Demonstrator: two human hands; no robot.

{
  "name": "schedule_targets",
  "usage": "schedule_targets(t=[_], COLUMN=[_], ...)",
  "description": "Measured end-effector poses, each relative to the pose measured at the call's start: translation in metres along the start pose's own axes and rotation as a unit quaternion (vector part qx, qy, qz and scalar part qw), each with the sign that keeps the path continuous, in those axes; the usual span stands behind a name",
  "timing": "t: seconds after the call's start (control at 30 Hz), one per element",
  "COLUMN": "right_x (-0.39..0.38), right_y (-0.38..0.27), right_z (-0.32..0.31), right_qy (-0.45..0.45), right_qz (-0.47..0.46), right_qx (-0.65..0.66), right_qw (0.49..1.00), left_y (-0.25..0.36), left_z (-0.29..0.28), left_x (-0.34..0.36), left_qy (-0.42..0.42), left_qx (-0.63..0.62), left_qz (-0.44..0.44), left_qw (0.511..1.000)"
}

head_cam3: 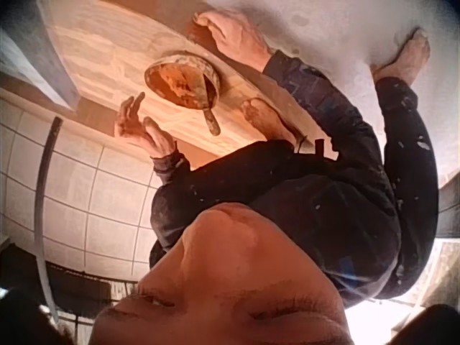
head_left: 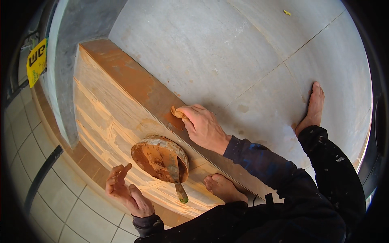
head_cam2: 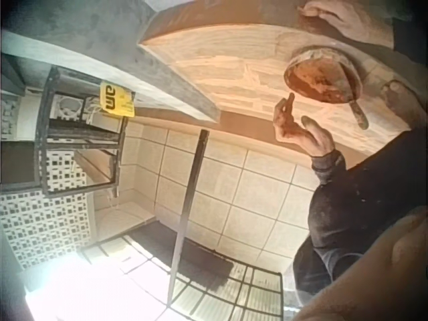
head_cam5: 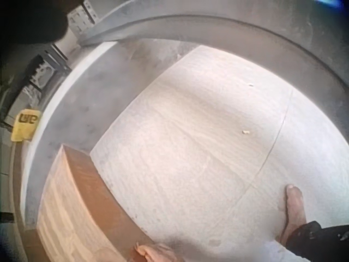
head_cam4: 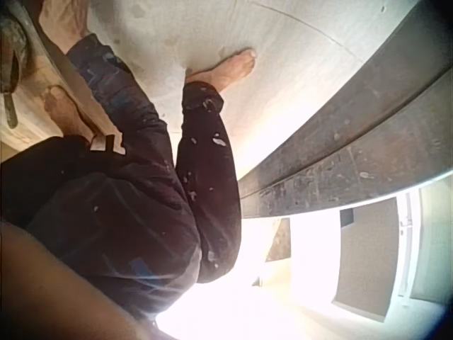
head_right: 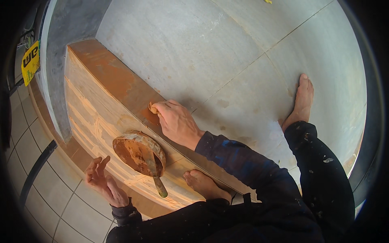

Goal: The person applies an orange filler paste to the gaps and surfaces of floor tiles using a spatula and a small applicator piece while kneeling on the floor.

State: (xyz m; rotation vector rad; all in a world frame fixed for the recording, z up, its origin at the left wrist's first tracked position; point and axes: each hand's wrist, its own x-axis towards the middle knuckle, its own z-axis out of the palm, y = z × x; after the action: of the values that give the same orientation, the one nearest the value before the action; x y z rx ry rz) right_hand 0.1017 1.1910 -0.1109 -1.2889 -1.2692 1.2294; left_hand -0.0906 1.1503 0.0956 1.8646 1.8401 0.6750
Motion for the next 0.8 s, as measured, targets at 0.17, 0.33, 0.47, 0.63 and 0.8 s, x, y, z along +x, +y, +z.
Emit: schedule_targets(t=[0.17,0.33,0.47,0.63,0.8], right_x=[-0.027,-0.003,-0.024,-0.060,-0.007], right_y=[-0.025,0.050,0.057,0.056,0.049], right_z=[-0.031,-0.008,0.009,-0.028,-0.007], right_qy=[-0.078,0.063,0.010,-0.094,0.063], right_qz=[0.101,0.045,0.031,0.104,0.053], right_qx=[0.138,0.120,0.112,0.136,0.107], right_qw=[0.982,0.990,0.993,0.981,0.991], left_y=[-0.012,-0.013,-0.016,-0.009,-0.010], left_z=[-0.011,-0.006,-0.008,-0.002,-0.004], left_x=[-0.007,-0.003,-0.002,0.007,0.004], left_qy=[0.044,0.057,0.057,0.065,0.045], left_qx=[-0.014,-0.018,-0.018,-0.039,-0.032], left_qz=[-0.077,-0.053,-0.059,-0.055,-0.045], left_qw=[0.996,0.997,0.996,0.996,0.997])
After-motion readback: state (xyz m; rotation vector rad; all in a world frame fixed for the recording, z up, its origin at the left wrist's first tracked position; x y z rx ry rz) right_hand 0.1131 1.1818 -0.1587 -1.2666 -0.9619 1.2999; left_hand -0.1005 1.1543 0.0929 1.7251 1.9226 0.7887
